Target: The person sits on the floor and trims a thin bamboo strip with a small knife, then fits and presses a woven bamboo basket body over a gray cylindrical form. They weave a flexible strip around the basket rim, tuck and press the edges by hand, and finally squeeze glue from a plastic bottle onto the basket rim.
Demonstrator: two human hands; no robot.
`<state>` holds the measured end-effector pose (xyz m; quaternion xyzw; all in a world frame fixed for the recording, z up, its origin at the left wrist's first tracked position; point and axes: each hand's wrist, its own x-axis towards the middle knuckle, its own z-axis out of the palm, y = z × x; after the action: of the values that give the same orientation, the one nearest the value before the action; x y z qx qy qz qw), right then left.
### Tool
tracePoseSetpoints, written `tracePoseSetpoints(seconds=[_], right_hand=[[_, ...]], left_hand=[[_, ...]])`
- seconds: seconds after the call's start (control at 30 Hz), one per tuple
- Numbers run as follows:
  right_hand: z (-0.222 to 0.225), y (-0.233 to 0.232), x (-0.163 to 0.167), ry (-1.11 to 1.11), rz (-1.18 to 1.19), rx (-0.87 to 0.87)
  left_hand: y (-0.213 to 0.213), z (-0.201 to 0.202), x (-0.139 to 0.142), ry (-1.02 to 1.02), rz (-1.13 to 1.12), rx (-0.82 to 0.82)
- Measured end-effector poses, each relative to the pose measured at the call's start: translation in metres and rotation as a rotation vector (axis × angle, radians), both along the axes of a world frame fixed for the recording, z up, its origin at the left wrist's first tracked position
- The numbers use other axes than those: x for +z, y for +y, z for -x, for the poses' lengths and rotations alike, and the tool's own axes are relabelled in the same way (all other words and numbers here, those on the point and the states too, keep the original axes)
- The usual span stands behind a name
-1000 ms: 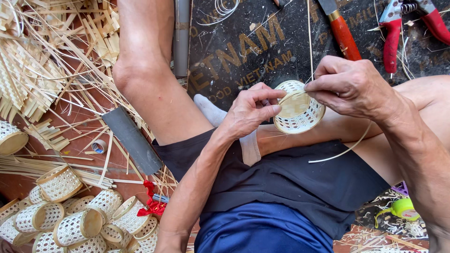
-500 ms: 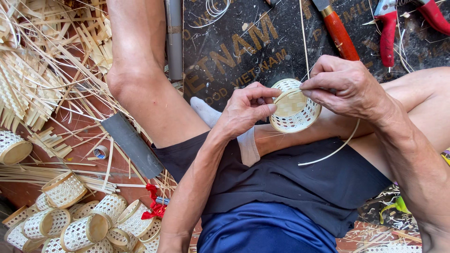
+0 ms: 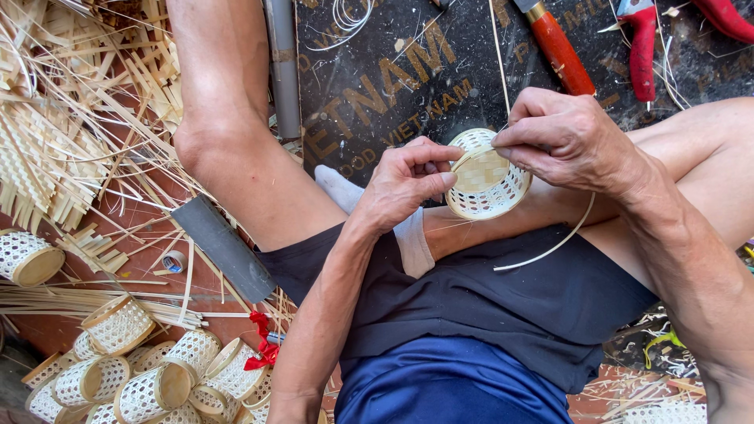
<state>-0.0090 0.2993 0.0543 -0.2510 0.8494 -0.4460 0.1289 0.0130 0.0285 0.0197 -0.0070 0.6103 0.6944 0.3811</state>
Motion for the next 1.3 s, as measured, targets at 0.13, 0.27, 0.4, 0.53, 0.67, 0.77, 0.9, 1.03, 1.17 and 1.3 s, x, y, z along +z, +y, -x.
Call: tracePoseSetpoints(seconds=[0.13, 0.27, 0.4, 0.53, 0.67, 0.77, 0.9, 1.03, 1.17, 1.3], right_hand=[[0.001, -0.003, 0.007, 0.084, -0.027, 0.042], [0.003, -0.009, 0.015, 0.186, -0.169, 0.115], [0.006, -0.017, 0.019, 0.299, -0.197, 0.194], [0.009, -0.019, 0.019, 0.311, -0.249, 0.247], [0.012, -0.017, 0.017, 0.301, -0.271, 0.289], [0.015, -0.017, 0.016, 0.287, -0.242, 0.301], [0.018, -0.02, 0.017, 0.248, -0.237, 0.297], [0.017, -0.023, 0.016, 0.198, -0.257, 0.262], [0.016, -0.02, 0.011, 0.099, -0.187, 0.193], [0.02, -0.014, 0.004, -0.162, 0.025, 0.084]], left_hand=[[0.0, 0.0, -0.001, 0.036, -0.007, -0.01], [0.001, 0.0, -0.003, 0.012, -0.021, -0.003], [0.001, -0.001, -0.004, 0.102, 0.042, -0.038], [0.0, -0.003, -0.007, 0.082, 0.012, -0.02], [-0.001, -0.005, -0.011, 0.045, -0.001, -0.013], [-0.002, -0.005, -0.012, 0.05, -0.043, 0.002], [-0.003, -0.004, -0.006, 0.018, -0.021, 0.006], [0.002, 0.004, 0.001, -0.119, 0.057, 0.03], [0.012, 0.011, 0.002, -0.088, 0.146, 0.017], [0.017, 0.009, 0.001, 0.001, 0.147, 0.039]])
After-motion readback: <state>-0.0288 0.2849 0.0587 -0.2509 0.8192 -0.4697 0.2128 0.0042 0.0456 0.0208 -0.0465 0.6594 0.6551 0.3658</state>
